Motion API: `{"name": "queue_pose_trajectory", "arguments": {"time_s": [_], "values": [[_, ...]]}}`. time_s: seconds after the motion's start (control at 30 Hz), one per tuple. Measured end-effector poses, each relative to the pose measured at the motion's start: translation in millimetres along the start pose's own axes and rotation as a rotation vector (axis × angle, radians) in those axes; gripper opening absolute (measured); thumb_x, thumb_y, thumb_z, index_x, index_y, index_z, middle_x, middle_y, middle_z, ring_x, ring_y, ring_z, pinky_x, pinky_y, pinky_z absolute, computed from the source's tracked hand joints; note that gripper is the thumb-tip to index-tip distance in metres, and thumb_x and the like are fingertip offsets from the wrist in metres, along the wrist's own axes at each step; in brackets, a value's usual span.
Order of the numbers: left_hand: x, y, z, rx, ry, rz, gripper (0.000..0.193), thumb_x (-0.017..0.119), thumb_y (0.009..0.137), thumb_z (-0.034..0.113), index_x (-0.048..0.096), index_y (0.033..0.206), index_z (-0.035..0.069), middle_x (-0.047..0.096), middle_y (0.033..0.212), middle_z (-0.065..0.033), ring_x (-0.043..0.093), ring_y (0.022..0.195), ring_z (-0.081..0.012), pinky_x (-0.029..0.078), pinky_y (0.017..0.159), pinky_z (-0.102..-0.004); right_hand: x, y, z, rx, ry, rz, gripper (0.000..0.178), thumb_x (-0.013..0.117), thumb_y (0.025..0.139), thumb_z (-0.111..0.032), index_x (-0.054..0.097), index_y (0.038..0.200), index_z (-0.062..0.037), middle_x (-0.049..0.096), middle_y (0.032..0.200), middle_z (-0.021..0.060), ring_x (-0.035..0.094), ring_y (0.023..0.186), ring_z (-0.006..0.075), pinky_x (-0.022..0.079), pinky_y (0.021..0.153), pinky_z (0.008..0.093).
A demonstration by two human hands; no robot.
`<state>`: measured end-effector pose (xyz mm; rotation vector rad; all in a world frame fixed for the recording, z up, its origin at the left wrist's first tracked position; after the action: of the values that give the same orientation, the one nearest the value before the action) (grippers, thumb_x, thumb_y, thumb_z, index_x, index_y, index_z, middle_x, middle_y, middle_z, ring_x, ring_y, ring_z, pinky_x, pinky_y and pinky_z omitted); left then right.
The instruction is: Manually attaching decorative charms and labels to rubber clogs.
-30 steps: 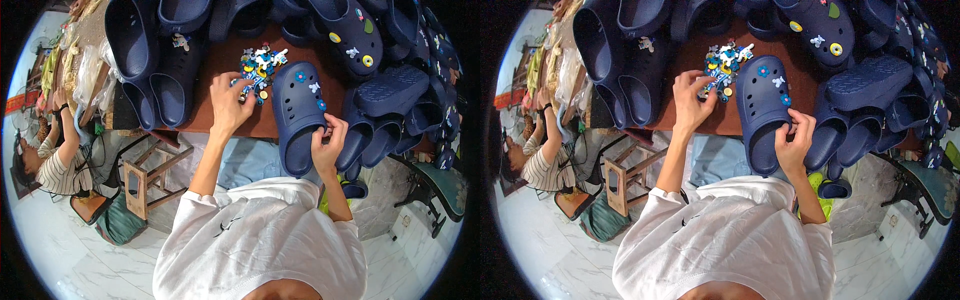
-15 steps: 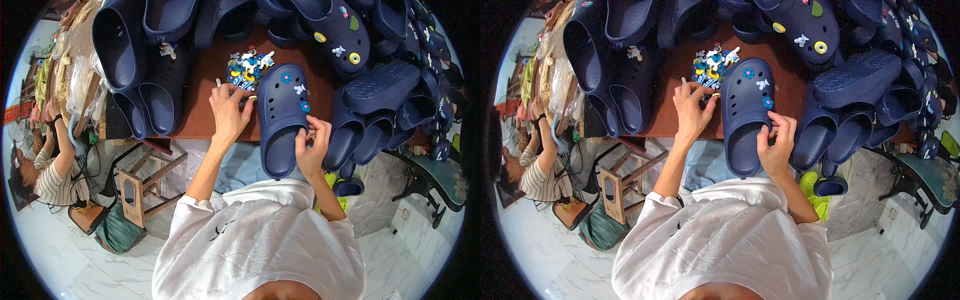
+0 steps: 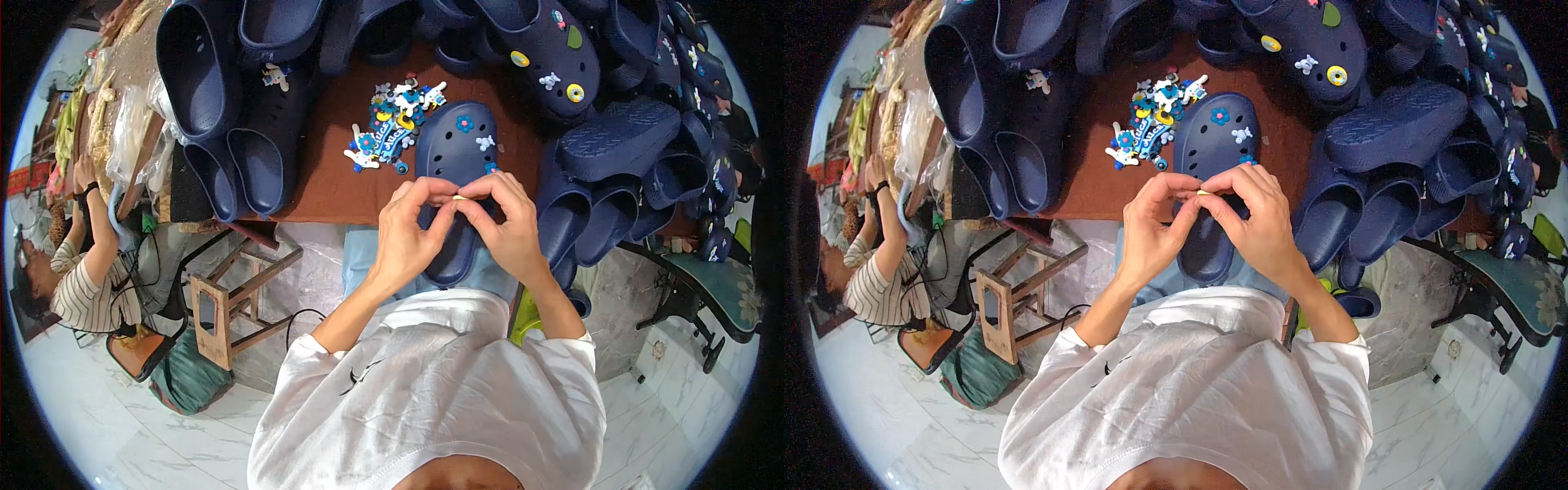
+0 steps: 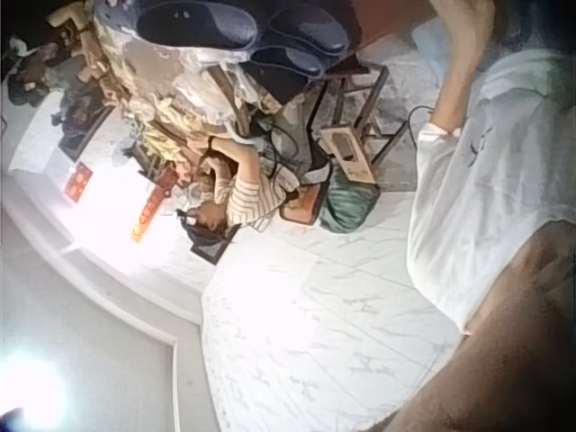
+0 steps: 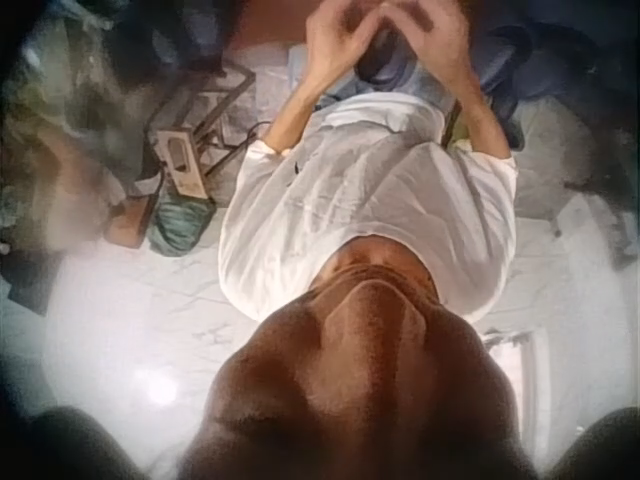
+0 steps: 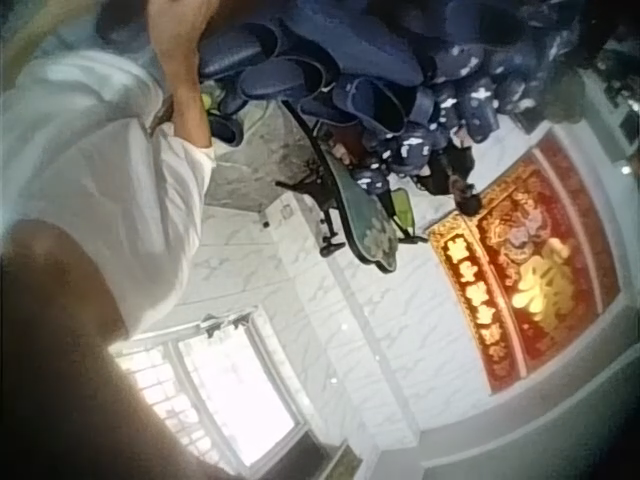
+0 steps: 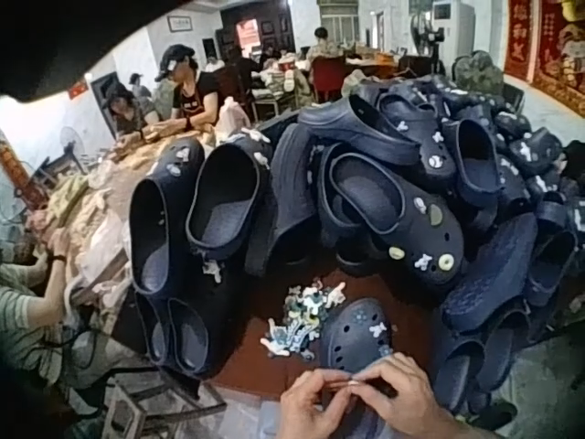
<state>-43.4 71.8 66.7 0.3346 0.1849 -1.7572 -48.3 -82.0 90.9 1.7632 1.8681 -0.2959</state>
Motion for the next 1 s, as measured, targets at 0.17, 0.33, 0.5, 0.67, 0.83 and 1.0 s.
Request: {"name": "queue_pose_trajectory", "arguments": {"time_s": [0.17, 0.33, 0.5, 0.67, 0.83, 1.0], "values": [[8, -19, -5, -0.056, -0.114, 0.009, 0.025, 0.067, 0.085, 0.001, 0.06, 0.109, 0.001, 0.065, 0.098, -0.0077, 0.065, 0.087, -0.0158, 0.051, 0.074, -0.0277, -4, 4, 15, 0.063, 0.011, -0.007, 0.011, 0.071, 0.084, -0.015, 0.066, 0.089, -0.0065, 0.066, 0.086, 0.0051, 0.062, 0.082, 0.0244, 0.044, 0.075, 0.0349], [43, -60, -33, -0.429, -0.767, -0.18, 0.03, 0.065, 0.093, 0.009, 0.055, 0.121, 0.005, 0.061, 0.11, -0.0024, 0.057, 0.102, -0.0102, 0.046, 0.089, -0.026, -8, 10, 34, 0.183, 0.055, -0.013, 0.013, 0.068, 0.087, -0.012, 0.067, 0.095, -0.0018, 0.066, 0.087, 0.0094, 0.064, 0.078, 0.0199, 0.051, 0.071, 0.032], [71, -60, -47, -0.884, -1.668, 0.067, 0.037, 0.062, 0.097, 0.029, 0.054, 0.126, 0.008, 0.058, 0.125, -0.0081, 0.056, 0.114, -0.0217, 0.047, 0.094, -0.0333, -8, 9, 42, 0.274, 0.122, -0.054, 0.013, 0.068, 0.088, -0.011, 0.066, 0.096, -0.0007, 0.067, 0.088, 0.0079, 0.064, 0.077, 0.0148, 0.05, 0.071, 0.0289], [84, -41, -51, -0.981, -1.993, 0.209, 0.034, 0.064, 0.095, 0.03, 0.055, 0.12, 0.008, 0.057, 0.126, -0.01, 0.056, 0.115, -0.026, 0.047, 0.1, -0.0386, -9, 2, 46, 0.286, 0.138, -0.044, 0.014, 0.068, 0.088, -0.01, 0.066, 0.097, 0.0003, 0.067, 0.088, 0.0065, 0.062, 0.076, 0.0126, 0.05, 0.069, 0.0271], [82, -40, -47, -0.927, -1.843, 0.211, 0.03, 0.062, 0.096, 0.027, 0.056, 0.121, 0.01, 0.06, 0.119, -0.0064, 0.057, 0.113, -0.0227, 0.048, 0.1, -0.0363, -11, 4, 41, 0.317, 0.096, -0.086, 0.013, 0.069, 0.086, -0.01, 0.068, 0.094, -0.0005, 0.066, 0.086, 0.0075, 0.062, 0.073, 0.0143, 0.049, 0.068, 0.028], [81, -47, -48, -0.801, -1.666, 0.152, 0.034, 0.059, 0.099, 0.028, 0.053, 0.128, 0.011, 0.058, 0.12, -0.0048, 0.053, 0.112, -0.0165, 0.046, 0.098, -0.0336, 1, 12, 25, 0.211, 0.047, -0.132, 0.013, 0.07, 0.083, -0.012, 0.069, 0.093, -0.0022, 0.066, 0.084, 0.0087, 0.063, 0.072, 0.0192, 0.05, 0.069, 0.0306]]}}
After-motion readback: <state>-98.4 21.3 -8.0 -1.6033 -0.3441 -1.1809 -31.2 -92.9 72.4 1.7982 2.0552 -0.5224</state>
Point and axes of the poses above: each hand's wrist, its own y-axis towards the middle knuckle, its own x-axis out of the palm, z = x × y, the point moved 5 cm from there along y, towards the middle knuckle
